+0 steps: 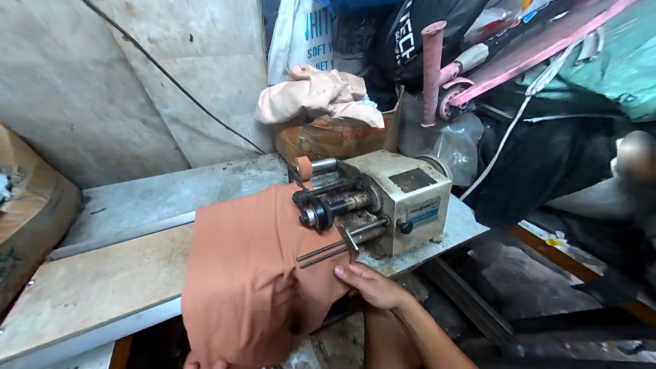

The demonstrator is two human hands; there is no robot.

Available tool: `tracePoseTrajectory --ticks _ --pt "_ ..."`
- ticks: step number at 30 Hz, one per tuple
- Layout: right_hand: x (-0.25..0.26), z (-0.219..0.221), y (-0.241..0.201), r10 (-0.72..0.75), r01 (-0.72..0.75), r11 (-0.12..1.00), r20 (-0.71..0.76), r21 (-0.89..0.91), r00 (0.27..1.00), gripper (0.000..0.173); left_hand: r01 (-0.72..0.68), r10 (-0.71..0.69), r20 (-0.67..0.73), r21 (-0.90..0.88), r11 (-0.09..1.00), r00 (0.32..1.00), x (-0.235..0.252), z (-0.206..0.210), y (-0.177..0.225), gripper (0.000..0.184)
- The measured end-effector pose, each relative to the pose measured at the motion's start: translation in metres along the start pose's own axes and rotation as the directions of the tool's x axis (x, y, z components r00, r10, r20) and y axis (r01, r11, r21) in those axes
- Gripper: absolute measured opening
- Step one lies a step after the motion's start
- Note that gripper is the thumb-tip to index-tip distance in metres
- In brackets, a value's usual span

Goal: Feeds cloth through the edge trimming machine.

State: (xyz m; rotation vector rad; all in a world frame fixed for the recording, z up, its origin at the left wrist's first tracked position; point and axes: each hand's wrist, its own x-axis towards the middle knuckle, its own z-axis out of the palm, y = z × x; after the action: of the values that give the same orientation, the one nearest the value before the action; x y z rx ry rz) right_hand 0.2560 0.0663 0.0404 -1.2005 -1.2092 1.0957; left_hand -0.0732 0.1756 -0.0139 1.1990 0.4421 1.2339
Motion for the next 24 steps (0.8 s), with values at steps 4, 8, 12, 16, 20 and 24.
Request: tracePoseTrajectory --ticks 4,8,12,16,20,24 --pt "0.0006 -0.0008 -0.0011 -0.009 0.009 1.000 0.004 -0.006 1.000 0.038 0.056 -0.058 0.011 0.154 0.987 0.998 -0.0002 0.0037 -0.0025 0.042" --pt "0.0007 -0.0004 -0.0007 -0.021 0.021 1.000 0.011 0.011 1.000 0.036 0.005 -0.005 -0.019 -0.011 1.000 1.000 -0.0008 0.0015 0.0042 0.031" --pt "0.0006 -0.0006 -0.0019 -0.021 0.020 1.000 0.003 0.012 1.000 0.036 0.061 -0.058 -0.023 0.165 0.984 0.998 0.0003 0.0038 -0.0020 0.041" --pt "0.0005 -0.0007 0.0005 -0.032 0.032 0.999 0.002 0.016 0.999 0.036 0.033 -0.033 -0.020 0.035 0.999 0.999 -0.0012 0.0076 0.0063 0.029" --pt "-0.0001 -0.0022 0.0011 -0.024 0.024 1.000 -0.008 -0.015 1.000 0.038 0.077 -0.072 -0.044 0.150 0.986 0.996 0.0028 0.0038 0.0018 0.039" --pt "-0.0002 -0.0011 0.0010 -0.026 0.026 1.000 0.003 0.009 1.000 0.036 0.013 -0.012 -0.025 0.019 1.000 1.000 0.0006 -0.0016 0.0053 0.034"
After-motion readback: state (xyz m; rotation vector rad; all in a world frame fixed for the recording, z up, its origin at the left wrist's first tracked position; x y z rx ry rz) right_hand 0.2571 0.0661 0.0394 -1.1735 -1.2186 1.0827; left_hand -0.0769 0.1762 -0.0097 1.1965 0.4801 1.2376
